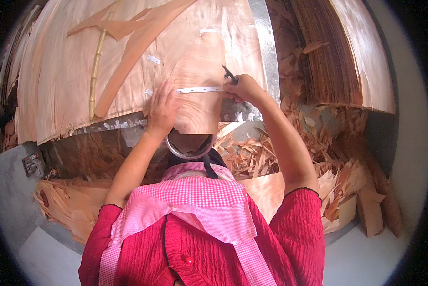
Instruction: The person uses a utility knife to cut out defects from large sheets of wood veneer and applies tape to secure patches or stabilize the material.
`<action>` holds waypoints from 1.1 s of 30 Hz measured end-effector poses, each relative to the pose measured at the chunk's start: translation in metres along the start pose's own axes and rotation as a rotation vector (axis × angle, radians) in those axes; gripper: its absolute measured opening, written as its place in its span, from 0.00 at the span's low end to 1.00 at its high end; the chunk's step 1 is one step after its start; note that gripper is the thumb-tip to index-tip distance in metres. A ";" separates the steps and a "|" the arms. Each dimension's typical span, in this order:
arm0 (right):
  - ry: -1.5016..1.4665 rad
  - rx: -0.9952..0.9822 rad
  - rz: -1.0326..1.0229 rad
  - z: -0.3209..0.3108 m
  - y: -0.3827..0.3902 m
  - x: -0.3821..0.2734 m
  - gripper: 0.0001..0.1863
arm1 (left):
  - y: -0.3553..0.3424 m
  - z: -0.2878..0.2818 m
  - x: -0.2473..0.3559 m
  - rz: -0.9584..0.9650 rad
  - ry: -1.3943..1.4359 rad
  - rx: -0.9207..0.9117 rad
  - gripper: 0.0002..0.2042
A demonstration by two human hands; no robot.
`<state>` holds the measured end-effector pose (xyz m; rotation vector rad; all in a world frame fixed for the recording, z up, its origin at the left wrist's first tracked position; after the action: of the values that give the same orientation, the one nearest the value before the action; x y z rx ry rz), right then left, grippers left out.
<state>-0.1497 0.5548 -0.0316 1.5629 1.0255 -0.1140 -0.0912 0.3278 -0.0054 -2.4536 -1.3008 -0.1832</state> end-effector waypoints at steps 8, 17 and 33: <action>-0.127 -0.012 0.008 0.000 -0.003 0.006 0.08 | -0.014 0.032 0.030 0.178 0.058 -0.234 0.41; -0.107 -0.030 0.022 0.000 -0.014 0.013 0.09 | -0.035 0.047 0.072 0.140 0.004 -0.335 0.39; 0.255 0.423 -0.032 -0.002 0.047 0.016 0.19 | -0.022 -0.016 -0.029 0.009 0.432 0.085 0.23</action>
<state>-0.1100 0.5694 -0.0049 1.9818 1.2852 -0.1645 -0.1255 0.3107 0.0069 -2.1855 -1.0818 -0.6045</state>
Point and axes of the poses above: each hand's wrist, its own y-axis away from the middle knuckle, its own z-axis out of the palm, x = y × z, the point moved 7 cm from there along -y, towards the middle knuckle, and after that the axes turned 9 degrees about z, right-handed, at the moved point
